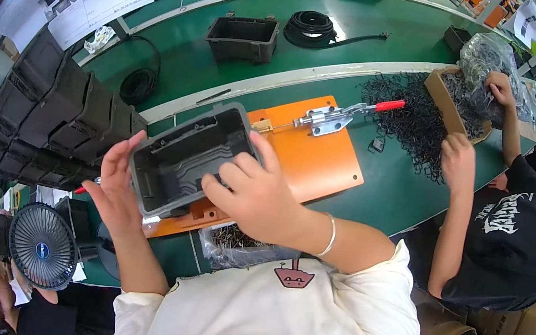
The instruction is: Assembling black plastic components into a metal jig and securing them with pins.
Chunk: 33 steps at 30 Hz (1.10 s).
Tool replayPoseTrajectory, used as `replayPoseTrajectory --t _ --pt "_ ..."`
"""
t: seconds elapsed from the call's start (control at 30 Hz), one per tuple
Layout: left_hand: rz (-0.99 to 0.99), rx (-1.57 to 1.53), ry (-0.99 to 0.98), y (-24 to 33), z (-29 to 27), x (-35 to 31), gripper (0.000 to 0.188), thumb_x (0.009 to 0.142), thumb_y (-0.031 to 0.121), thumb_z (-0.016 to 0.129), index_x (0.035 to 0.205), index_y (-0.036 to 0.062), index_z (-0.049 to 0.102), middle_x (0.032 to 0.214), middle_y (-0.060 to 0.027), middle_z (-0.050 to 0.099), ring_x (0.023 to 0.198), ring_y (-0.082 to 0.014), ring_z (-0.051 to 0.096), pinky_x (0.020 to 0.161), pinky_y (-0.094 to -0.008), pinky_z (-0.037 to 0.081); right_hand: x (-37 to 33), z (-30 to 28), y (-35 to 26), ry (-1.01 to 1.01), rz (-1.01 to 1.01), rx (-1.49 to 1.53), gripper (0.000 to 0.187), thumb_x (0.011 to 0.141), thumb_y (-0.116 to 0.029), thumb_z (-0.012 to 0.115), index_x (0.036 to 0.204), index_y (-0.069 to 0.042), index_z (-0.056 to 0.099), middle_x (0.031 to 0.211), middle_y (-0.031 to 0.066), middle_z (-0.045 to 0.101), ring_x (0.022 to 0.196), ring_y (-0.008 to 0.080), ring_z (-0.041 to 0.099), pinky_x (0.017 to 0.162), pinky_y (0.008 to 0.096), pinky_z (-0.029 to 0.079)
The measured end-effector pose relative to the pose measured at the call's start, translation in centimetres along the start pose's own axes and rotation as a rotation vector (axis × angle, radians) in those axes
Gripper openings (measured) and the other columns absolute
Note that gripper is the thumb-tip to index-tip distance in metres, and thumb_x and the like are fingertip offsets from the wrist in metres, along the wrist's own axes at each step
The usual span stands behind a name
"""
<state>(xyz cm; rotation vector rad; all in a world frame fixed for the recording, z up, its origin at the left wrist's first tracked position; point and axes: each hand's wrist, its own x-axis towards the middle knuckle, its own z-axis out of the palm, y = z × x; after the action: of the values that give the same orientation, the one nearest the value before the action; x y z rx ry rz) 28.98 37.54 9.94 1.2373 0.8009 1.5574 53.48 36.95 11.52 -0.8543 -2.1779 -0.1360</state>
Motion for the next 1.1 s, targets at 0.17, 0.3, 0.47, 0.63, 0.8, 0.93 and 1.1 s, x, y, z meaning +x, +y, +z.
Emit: replayPoseTrajectory --t 0.17,0.3,0.47,0.63,0.8,0.93,1.1 --pt "0.055 0.05 -0.053 -2.1 1.0 -1.0 0.058 0.092 0.051 0.047 0.118 -0.001 0.049 0.138 -0.0241 0.041 0.127 -0.0302 0.042 0.108 -0.0435 0.03 -2.0 0.2 -1.8 -0.117 0.137 -0.002 0.027 0.07 -0.009 0.06 0.096 -0.009 0.064 0.074 0.0026 0.043 0.074 0.0198 0.051 0.101 0.0502 0.033" --pt "0.12 0.288 -0.007 -1.9 1.4 -0.7 0.037 0.089 0.028 0.053 0.113 -0.001 0.056 0.137 -0.0212 0.044 0.129 -0.0292 0.04 0.109 -0.0392 0.025 -2.5 -0.5 -1.6 -0.162 0.153 -0.044 0.034 0.071 -0.009 0.059 0.104 -0.006 0.062 0.076 0.0038 0.043 0.073 0.0206 0.05 0.099 0.0507 0.034" --pt "0.126 0.225 0.096 -2.4 1.7 0.2 0.016 0.09 0.005 0.052 0.105 0.0016 0.056 0.131 -0.0232 0.05 0.123 -0.0287 0.049 0.105 -0.0395 0.035 -2.2 -0.5 -1.7 -0.123 0.186 -0.091 0.04 0.072 -0.009 0.057 0.111 -0.005 0.061 0.076 0.0051 0.043 0.072 0.0212 0.048 0.095 0.051 0.035" --pt "0.183 0.168 0.061 -2.7 1.9 0.1 0.018 0.089 0.006 0.051 0.106 0.0 0.055 0.131 -0.0258 0.049 0.123 -0.0324 0.048 0.105 -0.0422 0.036 -2.4 -0.9 -1.9 -0.173 0.21 -0.105 0.041 0.072 -0.009 0.058 0.113 -0.006 0.061 0.076 0.0051 0.044 0.072 0.0211 0.049 0.093 0.0547 0.034" --pt "0.263 0.178 -0.083 -2.8 2.0 0.0 0.028 0.083 0.014 0.056 0.108 0.0017 0.054 0.136 -0.027 0.043 0.13 -0.0373 0.04 0.109 -0.0479 0.027 -2.7 -1.1 -1.4 -0.324 0.216 -0.139 0.04 0.076 -0.012 0.06 0.116 -0.006 0.061 0.079 0.006 0.048 0.076 0.0232 0.051 0.09 0.0611 0.034" --pt "0.288 0.336 -0.063 -3.0 2.1 -0.4 0.032 0.078 0.019 0.061 0.105 0.0026 0.056 0.133 -0.0261 0.044 0.13 -0.0399 0.038 0.11 -0.0483 0.024 -2.9 -1.8 0.5 -0.298 0.188 0.026 0.032 0.084 -0.021 0.063 0.112 -0.005 0.063 0.085 0.0064 0.056 0.085 0.0246 0.058 0.087 0.0606 0.039" --pt "0.276 0.382 -0.049 -3.9 2.1 -1.2 0.027 0.077 0.013 0.06 0.102 0.0025 0.056 0.133 -0.0253 0.044 0.131 -0.0397 0.038 0.11 -0.0497 0.025 -8.6 -6.7 10.5 0.253 0.748 -0.175 0.015 0.075 0.002 0.064 0.09 0.0 0.063 0.079 0.0134 0.062 0.068 0.0259 0.062 0.062 0.0327 0.05"
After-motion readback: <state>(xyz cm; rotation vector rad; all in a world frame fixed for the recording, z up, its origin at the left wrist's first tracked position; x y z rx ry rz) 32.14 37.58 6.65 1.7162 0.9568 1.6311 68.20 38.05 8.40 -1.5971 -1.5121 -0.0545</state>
